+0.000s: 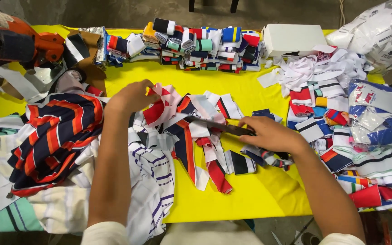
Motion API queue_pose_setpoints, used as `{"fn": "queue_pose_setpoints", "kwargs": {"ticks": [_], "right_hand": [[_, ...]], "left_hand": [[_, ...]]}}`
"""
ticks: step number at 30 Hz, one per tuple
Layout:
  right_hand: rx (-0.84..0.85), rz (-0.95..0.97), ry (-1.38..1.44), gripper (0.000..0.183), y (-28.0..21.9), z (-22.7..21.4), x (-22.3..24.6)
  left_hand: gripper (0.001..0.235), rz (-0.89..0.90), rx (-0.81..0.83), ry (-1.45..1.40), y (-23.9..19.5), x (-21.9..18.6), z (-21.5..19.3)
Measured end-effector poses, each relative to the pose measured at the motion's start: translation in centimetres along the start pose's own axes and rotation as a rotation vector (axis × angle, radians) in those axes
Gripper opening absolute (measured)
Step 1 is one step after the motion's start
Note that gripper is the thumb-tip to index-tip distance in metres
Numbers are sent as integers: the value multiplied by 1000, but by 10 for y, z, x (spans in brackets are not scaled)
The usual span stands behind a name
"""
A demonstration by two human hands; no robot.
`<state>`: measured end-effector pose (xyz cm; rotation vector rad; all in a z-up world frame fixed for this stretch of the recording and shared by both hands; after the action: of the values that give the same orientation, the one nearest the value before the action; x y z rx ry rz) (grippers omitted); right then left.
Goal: Organizing and sorting various colored fabric strips on a yellow work table, inspecting individual pieces and occasionally using scissors to trim them.
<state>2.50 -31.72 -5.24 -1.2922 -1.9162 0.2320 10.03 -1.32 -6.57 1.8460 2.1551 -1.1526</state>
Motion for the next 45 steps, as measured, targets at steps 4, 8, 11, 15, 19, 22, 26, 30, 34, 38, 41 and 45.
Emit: {"fn": "queue_pose_setpoints", "kwargs": {"ticks": [4, 8, 11, 15, 19, 22, 26, 30, 34, 38, 41, 45], "right_hand": [[-97, 58, 101, 34, -25, -25, -32], [-318, 58, 359, 31, -31, -46, -58], [-417, -17, 499, 26, -25, -51, -43], [-444, -28, 321, 37, -4, -67, -2], [-491, 2, -41, 35, 19, -80, 25], [-511, -33, -342, 32, 31, -82, 32], [-346, 140, -691, 27, 13, -90, 39], [-70, 594, -890, 23, -38, -109, 29], [-175, 611, -961, 27, -66, -132, 17], [-168, 394, -438, 28, -42, -98, 36], [-110, 261, -30, 22, -12, -49, 62], [-101, 93, 534, 22, 41, 4, 88]], "left_hand": [[73, -48, -4, 399, -10, 14, 61], [84, 2, -125, 631, -54, -7, 118], [88, 220, -314, 718, -71, -53, 162], [97, 469, -317, 545, -48, -114, 211], [94, 736, -177, 465, 13, -150, 263], [46, 874, -34, 373, -22, -154, 258], [73, 795, 69, 463, -132, -116, 180], [143, 215, 242, 898, -139, 11, 131], [105, 188, 379, 547, -124, 85, 90], [42, 207, -328, 501, -93, 128, -24], [43, 468, -931, 627, -131, 120, -93], [36, 383, -1160, 613, -147, 121, -135]]}}
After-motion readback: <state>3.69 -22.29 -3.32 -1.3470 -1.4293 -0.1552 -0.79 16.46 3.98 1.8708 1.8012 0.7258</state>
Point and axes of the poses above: each hand's wrist, its own y-axis towards the middle knuckle, its own z-axis out of the palm, x = y × z, the point moved 10 cm from there along y, towards the middle knuckle, and after that the axes turned 4 degrees about x, right-handed, at the moved point
